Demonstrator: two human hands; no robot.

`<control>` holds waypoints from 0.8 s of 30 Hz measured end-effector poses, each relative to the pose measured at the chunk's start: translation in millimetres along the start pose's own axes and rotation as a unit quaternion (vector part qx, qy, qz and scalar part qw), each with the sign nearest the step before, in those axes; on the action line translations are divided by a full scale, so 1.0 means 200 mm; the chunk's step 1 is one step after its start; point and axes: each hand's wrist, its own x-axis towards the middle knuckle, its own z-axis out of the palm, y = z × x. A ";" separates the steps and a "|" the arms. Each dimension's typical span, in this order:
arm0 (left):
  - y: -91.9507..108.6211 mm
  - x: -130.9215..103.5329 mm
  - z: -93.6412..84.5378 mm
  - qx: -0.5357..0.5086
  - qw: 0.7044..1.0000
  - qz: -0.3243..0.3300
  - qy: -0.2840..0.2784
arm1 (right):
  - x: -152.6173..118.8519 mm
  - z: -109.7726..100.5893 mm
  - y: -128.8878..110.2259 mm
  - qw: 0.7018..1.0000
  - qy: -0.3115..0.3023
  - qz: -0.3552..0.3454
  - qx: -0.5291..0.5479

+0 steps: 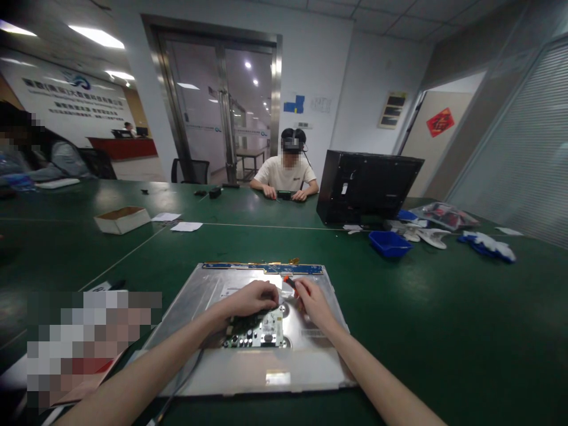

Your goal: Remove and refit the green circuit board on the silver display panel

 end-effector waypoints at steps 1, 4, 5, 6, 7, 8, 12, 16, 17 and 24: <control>0.00 -0.01 0.00 0.001 1.000 -0.003 -0.002 | -0.01 0.00 -0.01 1.000 -0.003 -0.002 -0.003; 0.03 -0.03 0.00 0.008 1.000 -0.012 -0.006 | -0.04 0.01 -0.02 1.000 -0.011 -0.008 -0.008; 0.03 -0.04 0.00 0.010 1.000 -0.014 -0.007 | -0.05 0.01 -0.03 1.000 -0.013 -0.009 -0.009; 0.04 -0.05 0.00 0.012 1.000 -0.016 -0.008 | -0.06 0.01 -0.04 1.000 -0.016 -0.011 -0.009; 0.05 -0.06 0.01 0.015 1.000 -0.017 -0.009 | -0.07 0.01 -0.05 1.000 -0.018 -0.011 -0.009; 0.06 -0.07 0.01 0.017 1.000 -0.018 -0.009 | -0.07 0.02 -0.06 1.000 -0.019 -0.011 -0.007; 0.08 -0.10 0.01 0.024 0.999 -0.019 -0.013 | -0.10 0.03 -0.08 1.000 -0.025 -0.009 0.000; 0.10 -0.09 -0.02 0.030 0.999 -0.012 -0.025 | -0.10 0.04 -0.08 1.000 -0.029 -0.005 0.006; 0.10 -0.09 -0.03 0.032 0.999 -0.009 -0.027 | -0.09 0.04 -0.08 0.999 -0.031 -0.005 0.008; 0.10 -0.03 -0.01 0.038 0.998 0.012 -0.043 | -0.07 0.02 -0.03 0.999 -0.037 -0.007 0.022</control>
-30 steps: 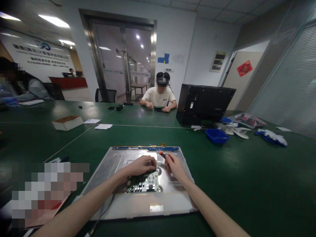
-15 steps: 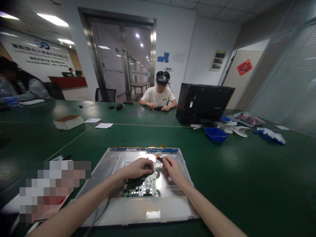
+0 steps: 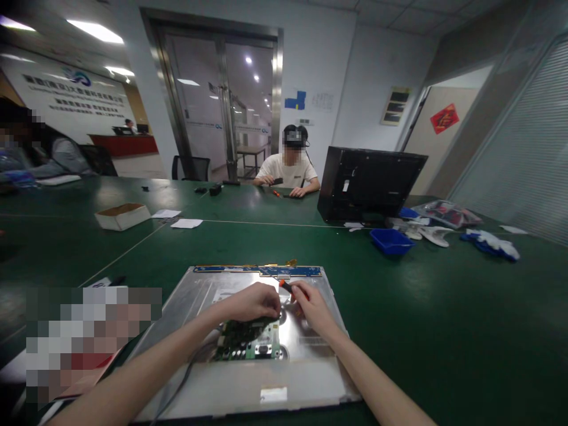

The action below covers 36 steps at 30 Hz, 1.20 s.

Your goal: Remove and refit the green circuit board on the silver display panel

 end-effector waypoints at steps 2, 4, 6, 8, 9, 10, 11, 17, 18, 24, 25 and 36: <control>-0.01 0.01 0.02 0.000 1.000 0.001 -0.002 | 0.00 0.00 0.01 1.000 -0.003 0.002 0.003; -0.01 0.01 0.03 -0.010 1.000 -0.001 -0.003 | 0.00 0.00 0.01 1.000 -0.006 0.004 0.006; -0.02 0.01 0.03 -0.022 1.000 -0.005 -0.001 | 0.00 0.00 0.02 1.000 -0.009 0.005 0.007; -0.02 0.01 0.02 -0.033 0.999 -0.007 0.006 | 0.00 0.00 0.02 1.000 -0.011 0.006 0.009; -0.02 0.01 0.02 -0.040 0.999 -0.007 0.011 | 0.00 0.00 0.02 1.000 -0.011 0.007 0.009; -0.02 0.00 0.02 -0.046 0.999 -0.006 0.015 | 0.00 0.00 0.02 1.000 -0.011 0.009 0.009; -0.02 0.00 0.02 -0.052 0.998 -0.006 0.018 | 0.00 -0.01 0.02 1.000 -0.009 0.010 0.009; -0.04 0.00 0.02 -0.062 0.998 -0.003 0.014 | -0.01 -0.01 0.00 1.000 0.001 0.018 0.009; -0.04 0.00 0.02 -0.060 0.998 0.003 0.014 | -0.01 -0.01 0.00 1.000 0.001 0.017 0.009; -0.04 -0.01 0.02 -0.071 0.997 0.024 0.007 | -0.02 -0.01 -0.02 1.000 0.004 0.016 0.008; -0.04 -0.01 0.02 -0.073 0.997 0.022 0.007 | -0.02 -0.01 -0.03 1.000 0.009 0.016 0.007; -0.06 -0.01 0.03 -0.103 0.995 0.007 0.016 | 0.01 -0.22 -0.30 0.987 0.149 -0.054 -0.019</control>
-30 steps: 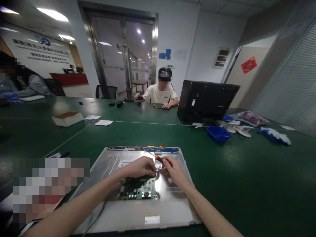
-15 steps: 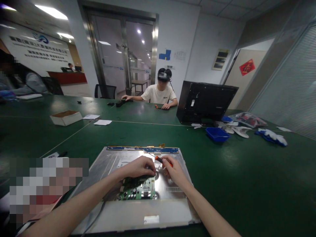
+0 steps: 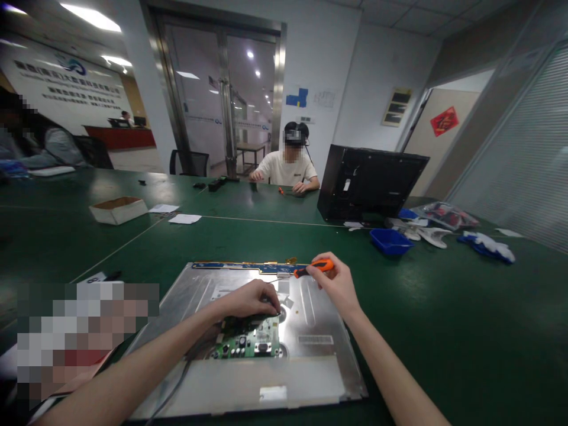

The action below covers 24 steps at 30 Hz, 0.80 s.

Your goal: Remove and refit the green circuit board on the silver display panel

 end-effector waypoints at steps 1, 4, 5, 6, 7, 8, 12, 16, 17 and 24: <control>0.00 0.00 0.00 -0.002 1.000 0.005 0.001 | 0.02 -0.02 -0.06 0.999 0.009 -0.030 -0.024; -0.01 0.00 0.00 -0.006 1.000 0.010 -0.003 | 0.07 -0.03 -0.25 0.985 -0.011 -0.113 -0.129; -0.01 0.00 -0.01 -0.006 1.000 0.009 -0.007 | 0.09 -0.02 -0.31 0.976 -0.047 -0.131 -0.166; 0.00 0.00 -0.01 -0.005 1.000 0.008 -0.009 | 0.10 -0.01 -0.37 0.964 -0.107 -0.137 -0.204; 0.00 0.00 -0.01 -0.006 1.000 0.008 -0.009 | 0.11 0.00 -0.41 0.948 -0.152 -0.150 -0.237; 0.00 -0.01 -0.01 -0.009 1.000 0.009 -0.010 | 0.12 0.02 -0.45 0.931 -0.187 -0.163 -0.266; 0.01 -0.01 -0.01 -0.022 1.000 0.009 -0.012 | 0.14 0.09 -0.50 0.899 -0.226 -0.221 -0.302; 0.00 0.00 -0.01 -0.026 1.000 -0.002 -0.013 | 0.13 0.12 -0.48 0.877 -0.238 -0.251 -0.333; 0.00 0.00 0.00 -0.030 0.999 -0.006 -0.014 | 0.12 0.13 -0.48 0.872 -0.247 -0.245 -0.343; -0.01 0.00 0.00 -0.023 0.999 -0.017 -0.014 | 0.10 0.14 -0.50 0.838 -0.290 -0.226 -0.402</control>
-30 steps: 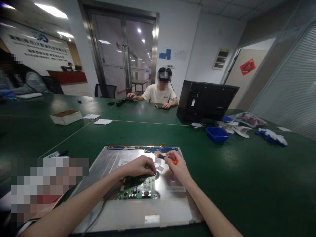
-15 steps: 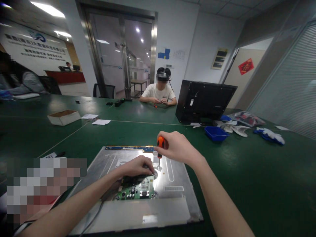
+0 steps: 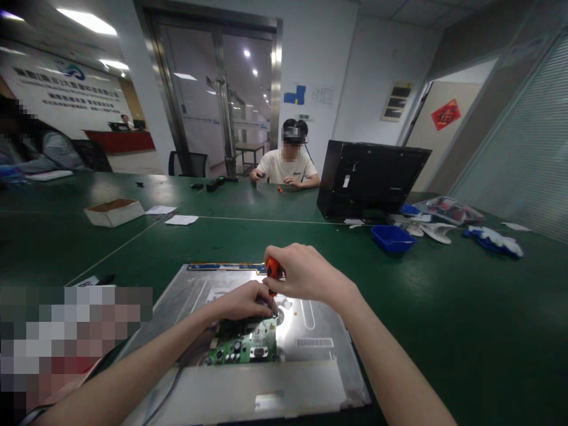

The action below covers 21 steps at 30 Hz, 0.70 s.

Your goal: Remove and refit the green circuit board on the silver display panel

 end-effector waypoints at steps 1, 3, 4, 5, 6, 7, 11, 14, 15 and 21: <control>0.00 0.00 0.00 0.000 1.000 0.001 0.001 | 0.00 0.00 0.00 1.000 -0.001 0.002 -0.006; -0.01 0.00 0.00 -0.004 1.000 0.004 0.000 | 0.00 0.00 0.00 1.000 0.000 0.007 -0.018; -0.01 0.00 0.00 -0.006 1.000 0.004 -0.001 | 0.00 0.00 0.00 1.000 0.001 0.009 -0.023; -0.01 0.00 0.00 -0.008 1.000 0.003 -0.001 | 0.00 0.00 0.01 1.000 0.002 0.011 -0.027; -0.02 0.00 0.00 -0.009 1.000 0.002 0.000 | 0.00 0.00 0.01 1.000 0.001 0.011 -0.029; -0.02 0.00 0.00 -0.012 1.000 0.000 0.001 | 0.00 0.01 0.01 0.999 0.000 0.011 -0.031; -0.03 0.00 0.01 -0.016 1.000 0.000 0.002 | 0.00 0.02 0.01 0.999 -0.001 0.012 -0.035; -0.03 0.00 0.01 -0.006 1.000 0.007 0.003 | 0.01 0.02 0.01 0.999 -0.004 0.014 -0.036; -0.03 0.00 0.01 -0.004 1.000 0.009 0.002 | 0.01 0.02 0.01 0.999 -0.006 0.015 -0.037; -0.01 0.00 0.00 -0.003 1.000 0.004 0.002 | -0.01 0.02 -0.01 0.998 -0.009 0.010 -0.066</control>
